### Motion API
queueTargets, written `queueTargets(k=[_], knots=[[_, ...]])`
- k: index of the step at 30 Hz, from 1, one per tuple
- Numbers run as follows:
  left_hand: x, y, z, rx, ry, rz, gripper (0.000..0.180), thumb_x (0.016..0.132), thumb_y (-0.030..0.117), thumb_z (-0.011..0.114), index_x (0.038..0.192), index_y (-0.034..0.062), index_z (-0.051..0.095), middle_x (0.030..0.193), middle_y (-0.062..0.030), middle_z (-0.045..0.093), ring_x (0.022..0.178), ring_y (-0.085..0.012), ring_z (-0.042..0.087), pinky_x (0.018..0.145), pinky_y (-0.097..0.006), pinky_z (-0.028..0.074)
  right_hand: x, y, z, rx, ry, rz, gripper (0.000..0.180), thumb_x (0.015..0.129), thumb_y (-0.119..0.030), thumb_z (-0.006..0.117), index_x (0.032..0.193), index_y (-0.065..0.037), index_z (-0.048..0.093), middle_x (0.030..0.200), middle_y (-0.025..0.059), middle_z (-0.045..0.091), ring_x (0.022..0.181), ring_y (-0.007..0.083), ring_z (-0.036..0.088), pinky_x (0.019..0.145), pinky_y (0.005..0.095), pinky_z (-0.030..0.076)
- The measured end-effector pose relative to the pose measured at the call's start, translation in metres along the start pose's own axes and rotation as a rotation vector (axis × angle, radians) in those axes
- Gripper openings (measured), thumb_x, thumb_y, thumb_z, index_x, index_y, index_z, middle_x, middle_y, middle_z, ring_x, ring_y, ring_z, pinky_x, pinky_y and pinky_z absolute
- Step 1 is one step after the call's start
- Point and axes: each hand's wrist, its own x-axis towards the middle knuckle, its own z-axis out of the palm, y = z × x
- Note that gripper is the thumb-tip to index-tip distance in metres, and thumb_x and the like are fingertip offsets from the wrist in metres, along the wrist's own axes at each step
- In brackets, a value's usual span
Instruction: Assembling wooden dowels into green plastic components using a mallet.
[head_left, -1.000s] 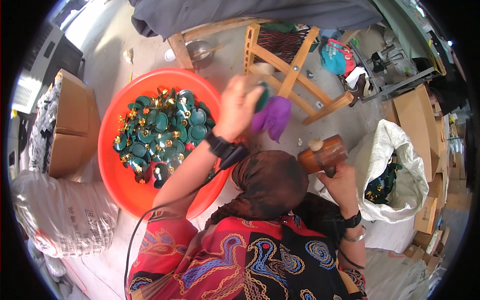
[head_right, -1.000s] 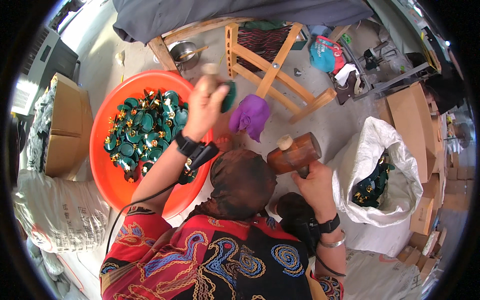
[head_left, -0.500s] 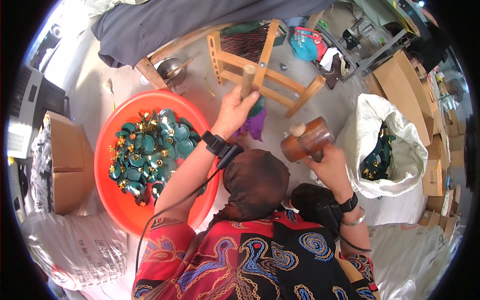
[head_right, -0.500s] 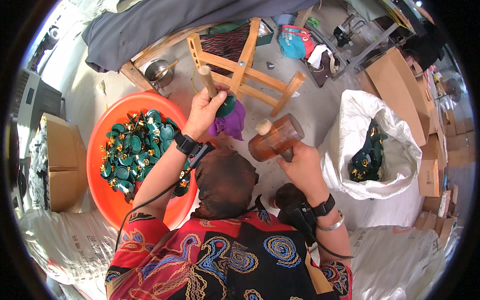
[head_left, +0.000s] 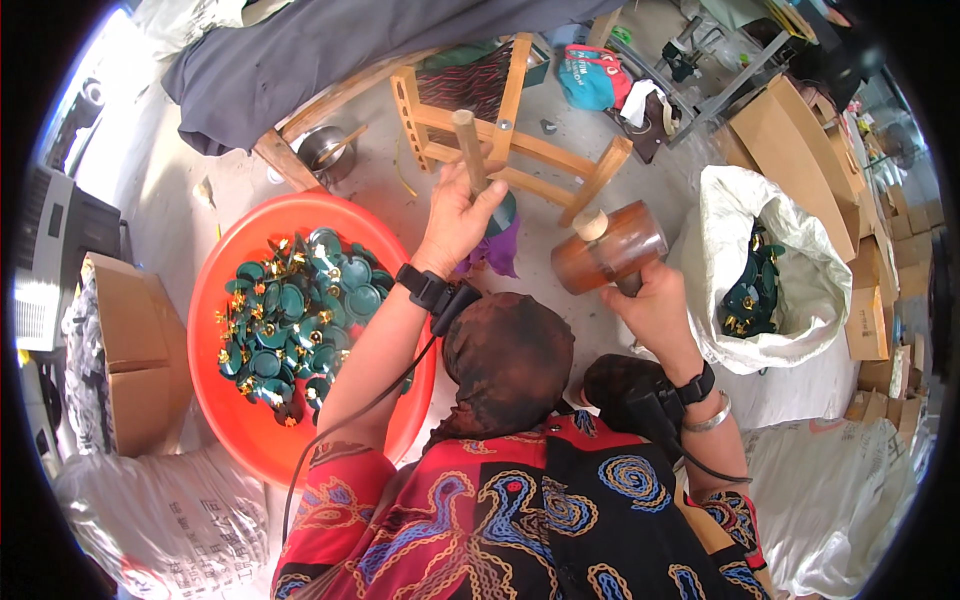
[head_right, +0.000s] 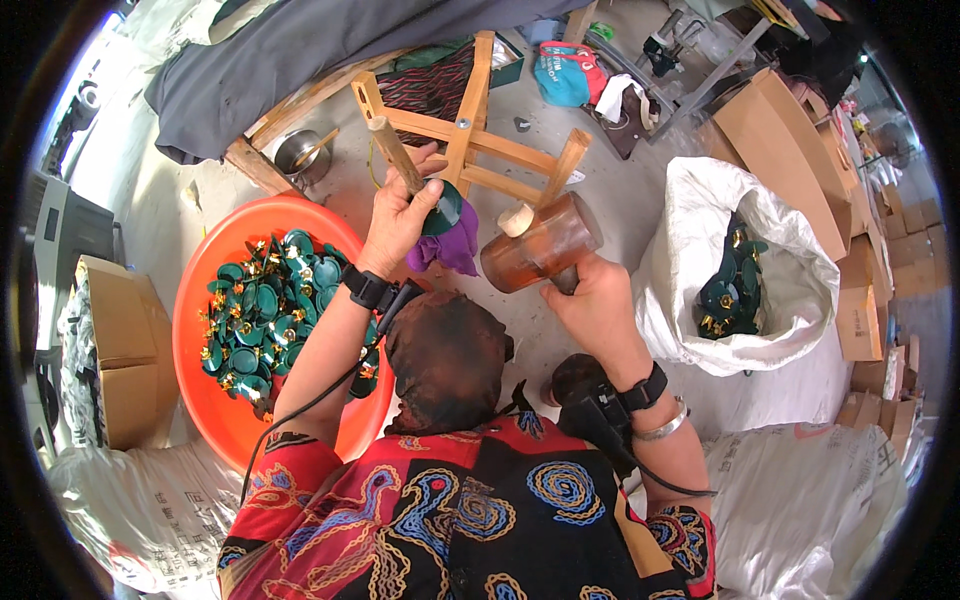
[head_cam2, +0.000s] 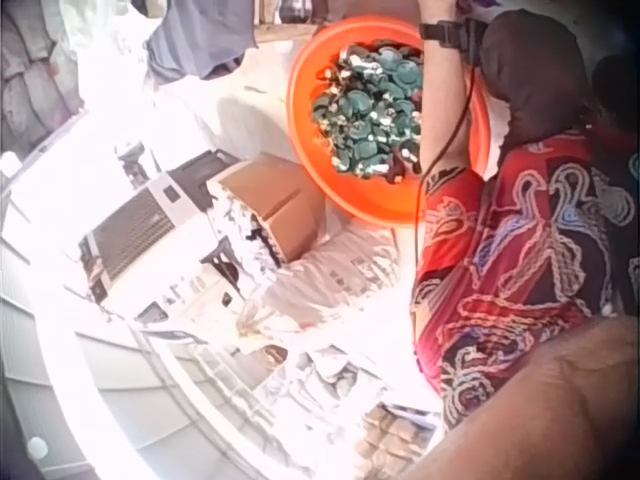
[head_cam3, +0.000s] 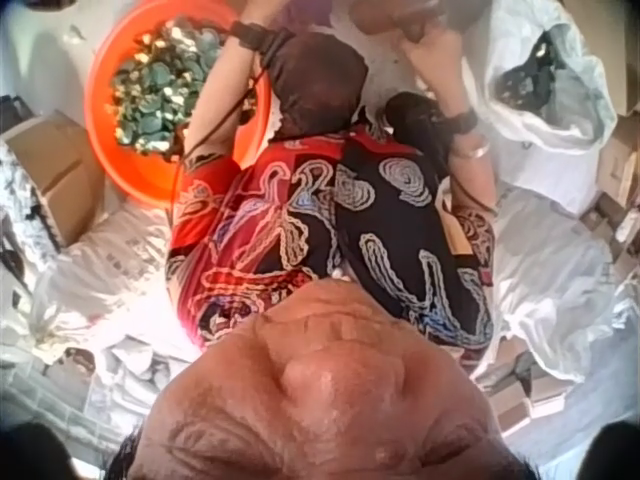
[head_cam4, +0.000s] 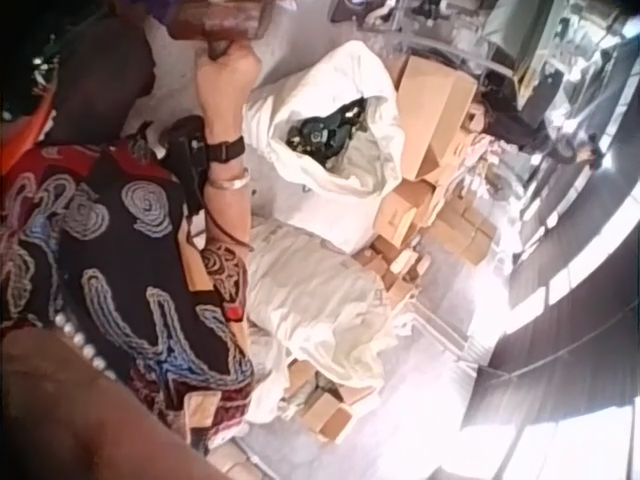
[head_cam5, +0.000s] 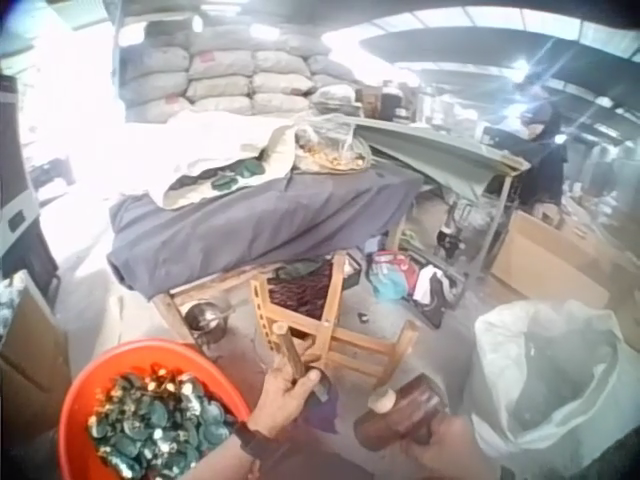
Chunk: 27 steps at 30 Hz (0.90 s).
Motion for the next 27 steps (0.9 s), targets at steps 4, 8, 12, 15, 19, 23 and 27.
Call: queueTargets(k=[4, 8, 12, 15, 19, 23, 27], knots=[[-0.001, 0.000, 0.000, -0.358, -0.071, -0.296, 0.029, 0.089, 0.026, 0.055, 0.104, 0.0022, 0.059, 0.097, -0.0054, 0.064, 0.093, -0.0135, 0.057, 0.083, -0.030, 0.045, 0.011, -0.005, -0.004, -0.018, 0.012, -0.028, 0.028, 0.064, -0.009, 0.070, 0.089, 0.000, 0.060, 0.070, 0.0186, 0.060, 0.064, 0.0342, 0.059, 0.059, 0.0348, 0.047], [-0.004, -0.009, 0.006, -0.258, -0.085, -0.246, 0.025, 0.089, 0.022, 0.056, 0.101, 0.0010, 0.059, 0.087, -0.0032, 0.065, 0.082, -0.0101, 0.058, 0.075, -0.027, 0.047, 0.039, -0.028, -0.023, -0.012, 0.070, -0.177, 0.031, 0.066, -0.011, 0.072, 0.093, -0.001, 0.060, 0.077, 0.0179, 0.063, 0.072, 0.0337, 0.062, 0.064, 0.0349, 0.049], [-0.007, -0.005, 0.002, -0.180, -0.054, -0.165, 0.025, 0.088, 0.023, 0.057, 0.098, 0.0010, 0.058, 0.081, -0.0053, 0.064, 0.078, -0.0132, 0.059, 0.073, -0.027, 0.047, 0.088, -0.097, -0.062, -0.350, 0.340, -0.552, 0.026, 0.067, -0.014, 0.073, 0.082, 0.000, 0.056, 0.072, 0.0175, 0.060, 0.063, 0.0329, 0.059, 0.058, 0.0368, 0.047], [-0.007, 0.000, -0.002, -0.131, -0.060, -0.177, 0.025, 0.088, 0.024, 0.057, 0.097, 0.0012, 0.058, 0.080, -0.0061, 0.064, 0.075, -0.0146, 0.060, 0.070, -0.029, 0.048, 0.107, -0.160, -0.093, -0.055, 0.583, -0.726, 0.028, 0.067, -0.018, 0.075, 0.079, 0.001, 0.058, 0.061, 0.0118, 0.058, 0.052, 0.0186, 0.052, 0.053, 0.0288, 0.044], [-0.004, 0.002, 0.005, -0.077, -0.020, -0.065, 0.022, 0.086, 0.021, 0.058, 0.095, 0.0014, 0.059, 0.079, -0.0093, 0.065, 0.073, -0.0193, 0.063, 0.067, -0.031, 0.049, 0.111, -0.127, -0.056, -0.925, 0.532, -0.851, 0.020, 0.071, -0.009, 0.061, 0.089, -0.001, 0.057, 0.068, 0.0135, 0.062, 0.063, 0.0305, 0.062, 0.055, 0.0353, 0.049], [-0.009, -0.001, 0.010, -0.058, -0.048, -0.087, 0.023, 0.085, 0.022, 0.059, 0.095, 0.0013, 0.060, 0.081, -0.0104, 0.064, 0.077, -0.0199, 0.062, 0.070, -0.031, 0.048, 0.115, -0.112, -0.049, -0.823, 0.116, -0.397, 0.022, 0.065, -0.006, 0.064, 0.084, 0.000, 0.056, 0.084, 0.0202, 0.059, 0.078, 0.0389, 0.056, 0.065, 0.0429, 0.047], [-0.009, -0.008, -0.004, -0.398, -0.076, -0.315, 0.024, 0.091, 0.025, 0.053, 0.096, 0.0027, 0.060, 0.087, -0.0024, 0.064, 0.080, -0.0122, 0.056, 0.075, -0.029, 0.045, 0.091, -0.080, -0.043, -0.279, 0.199, -0.294, 0.032, 0.063, -0.005, 0.069, 0.092, -0.001, 0.058, 0.091, 0.0158, 0.062, 0.082, 0.0341, 0.060, 0.074, 0.0362, 0.047]])
